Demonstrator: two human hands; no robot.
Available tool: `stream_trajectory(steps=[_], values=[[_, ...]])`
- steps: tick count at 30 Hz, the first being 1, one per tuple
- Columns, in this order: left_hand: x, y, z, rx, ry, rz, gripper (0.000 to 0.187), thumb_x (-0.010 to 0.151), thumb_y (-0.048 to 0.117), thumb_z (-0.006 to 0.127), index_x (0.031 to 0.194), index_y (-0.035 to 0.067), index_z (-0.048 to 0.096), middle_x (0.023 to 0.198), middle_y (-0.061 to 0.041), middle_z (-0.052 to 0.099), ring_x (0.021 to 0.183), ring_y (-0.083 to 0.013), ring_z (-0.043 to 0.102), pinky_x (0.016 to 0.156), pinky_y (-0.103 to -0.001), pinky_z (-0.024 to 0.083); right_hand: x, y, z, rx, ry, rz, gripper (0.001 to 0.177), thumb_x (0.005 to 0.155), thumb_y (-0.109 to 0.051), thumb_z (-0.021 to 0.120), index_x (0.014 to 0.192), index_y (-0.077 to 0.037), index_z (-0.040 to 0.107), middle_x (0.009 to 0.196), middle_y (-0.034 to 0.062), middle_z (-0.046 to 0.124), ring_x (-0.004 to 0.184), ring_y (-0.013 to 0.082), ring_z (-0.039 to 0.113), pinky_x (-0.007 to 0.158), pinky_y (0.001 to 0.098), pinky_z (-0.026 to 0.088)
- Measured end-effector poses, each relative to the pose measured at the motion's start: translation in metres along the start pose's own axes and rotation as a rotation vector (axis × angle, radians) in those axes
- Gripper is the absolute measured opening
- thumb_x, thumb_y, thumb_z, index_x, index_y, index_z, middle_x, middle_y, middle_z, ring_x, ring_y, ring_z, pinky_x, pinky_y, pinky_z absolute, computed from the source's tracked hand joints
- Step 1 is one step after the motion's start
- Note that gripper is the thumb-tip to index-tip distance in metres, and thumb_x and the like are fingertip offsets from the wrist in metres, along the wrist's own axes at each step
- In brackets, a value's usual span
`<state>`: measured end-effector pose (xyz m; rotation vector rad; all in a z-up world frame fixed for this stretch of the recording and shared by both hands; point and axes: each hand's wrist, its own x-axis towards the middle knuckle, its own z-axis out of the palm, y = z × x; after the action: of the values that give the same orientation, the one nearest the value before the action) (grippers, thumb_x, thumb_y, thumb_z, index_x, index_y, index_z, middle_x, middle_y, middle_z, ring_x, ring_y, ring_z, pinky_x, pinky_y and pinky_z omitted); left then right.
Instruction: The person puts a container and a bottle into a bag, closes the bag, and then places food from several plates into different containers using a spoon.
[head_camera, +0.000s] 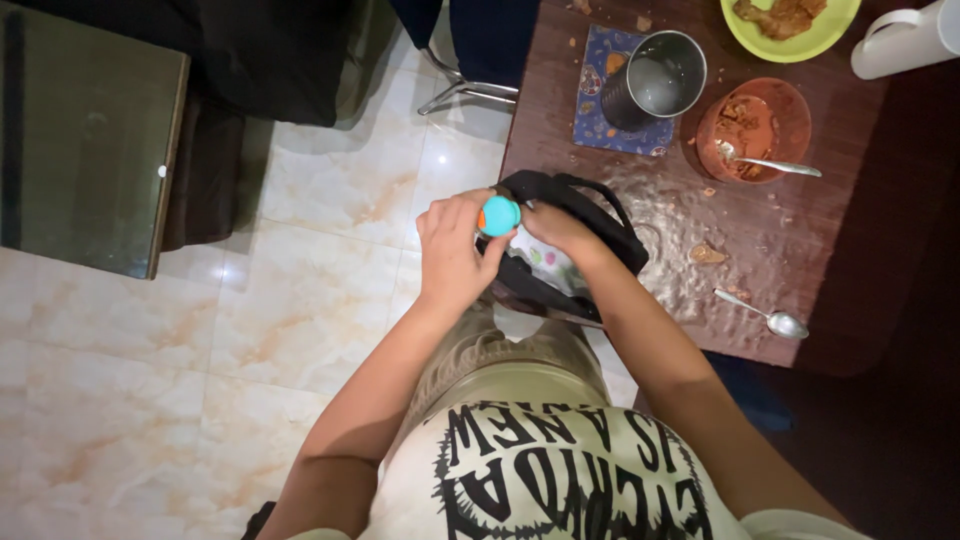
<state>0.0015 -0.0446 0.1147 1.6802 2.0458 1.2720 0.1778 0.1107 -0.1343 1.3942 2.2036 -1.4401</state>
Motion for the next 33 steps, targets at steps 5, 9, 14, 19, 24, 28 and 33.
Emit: stream_trajectory(steps=[5, 9, 14, 19, 24, 28, 33], values=[[-0.001, 0.0, -0.002, -0.012, -0.008, -0.036, 0.051, 0.084, 0.025, 0.083, 0.127, 0.009, 0.062, 0.119, -0.006, 0.066, 0.109, -0.0293, 0.058, 0.094, -0.044, 0.039, -0.015, -0.017, -0.005, 0.129, -0.101, 0.106, 0.068, 0.103, -0.052, 0.033, 0.136, 0.002, 0.058, 0.137, 0.0259, 0.059, 0.126, 0.038, 0.057, 0.101, 0.0428, 0.043], [-0.013, 0.009, 0.004, 0.014, -0.034, 0.002, 0.048, 0.083, 0.021, 0.082, 0.125, 0.008, 0.063, 0.119, -0.009, 0.066, 0.11, -0.0322, 0.058, 0.095, -0.045, 0.041, -0.043, -0.05, -0.016, 0.396, -0.257, 0.149, 0.067, 0.102, -0.055, 0.036, 0.142, -0.006, 0.06, 0.143, 0.0204, 0.061, 0.128, 0.0332, 0.059, 0.102, 0.0447, 0.045], [-0.021, 0.005, 0.011, -0.07, 0.0, -0.042, 0.046, 0.082, 0.017, 0.083, 0.122, 0.006, 0.061, 0.119, -0.013, 0.066, 0.108, -0.0356, 0.058, 0.095, -0.045, 0.046, -0.048, -0.039, -0.029, 0.245, -0.154, -0.078, 0.054, 0.1, -0.053, 0.051, 0.133, -0.013, 0.066, 0.131, 0.0124, 0.065, 0.114, 0.0228, 0.06, 0.094, 0.0359, 0.048], [-0.029, -0.007, 0.009, -0.136, 0.05, -0.161, 0.051, 0.08, 0.017, 0.088, 0.121, 0.003, 0.061, 0.113, -0.013, 0.067, 0.099, -0.0336, 0.06, 0.088, -0.043, 0.05, -0.042, -0.035, -0.037, -0.056, 0.11, -0.451, 0.034, 0.086, -0.036, 0.07, 0.111, -0.013, 0.073, 0.101, 0.0092, 0.074, 0.088, 0.0259, 0.07, 0.078, 0.0389, 0.055], [-0.032, -0.003, 0.007, -0.162, 0.06, -0.157, 0.052, 0.08, 0.018, 0.089, 0.121, 0.003, 0.06, 0.112, -0.013, 0.067, 0.098, -0.0317, 0.061, 0.087, -0.041, 0.052, -0.065, -0.066, -0.044, -0.142, 0.192, -0.333, 0.029, 0.071, -0.031, 0.079, 0.094, -0.013, 0.075, 0.092, 0.0092, 0.073, 0.087, 0.0279, 0.07, 0.078, 0.0402, 0.055], [-0.038, -0.002, 0.002, -0.17, 0.058, -0.184, 0.053, 0.08, 0.018, 0.089, 0.122, 0.003, 0.06, 0.109, -0.013, 0.067, 0.097, -0.0306, 0.062, 0.087, -0.04, 0.052, -0.072, -0.062, -0.034, -0.184, 0.258, -0.301, 0.029, 0.072, -0.032, 0.077, 0.097, -0.016, 0.078, 0.101, 0.0092, 0.075, 0.094, 0.0305, 0.07, 0.083, 0.0418, 0.054], [-0.04, 0.004, 0.0, -0.216, 0.052, -0.217, 0.054, 0.079, 0.019, 0.091, 0.122, 0.004, 0.06, 0.108, -0.013, 0.066, 0.096, -0.0289, 0.064, 0.087, -0.038, 0.054, -0.059, -0.021, -0.02, -0.219, 0.379, -0.383, 0.039, 0.079, -0.032, 0.075, 0.113, -0.012, 0.074, 0.113, 0.0181, 0.072, 0.105, 0.0384, 0.067, 0.091, 0.0466, 0.052]])
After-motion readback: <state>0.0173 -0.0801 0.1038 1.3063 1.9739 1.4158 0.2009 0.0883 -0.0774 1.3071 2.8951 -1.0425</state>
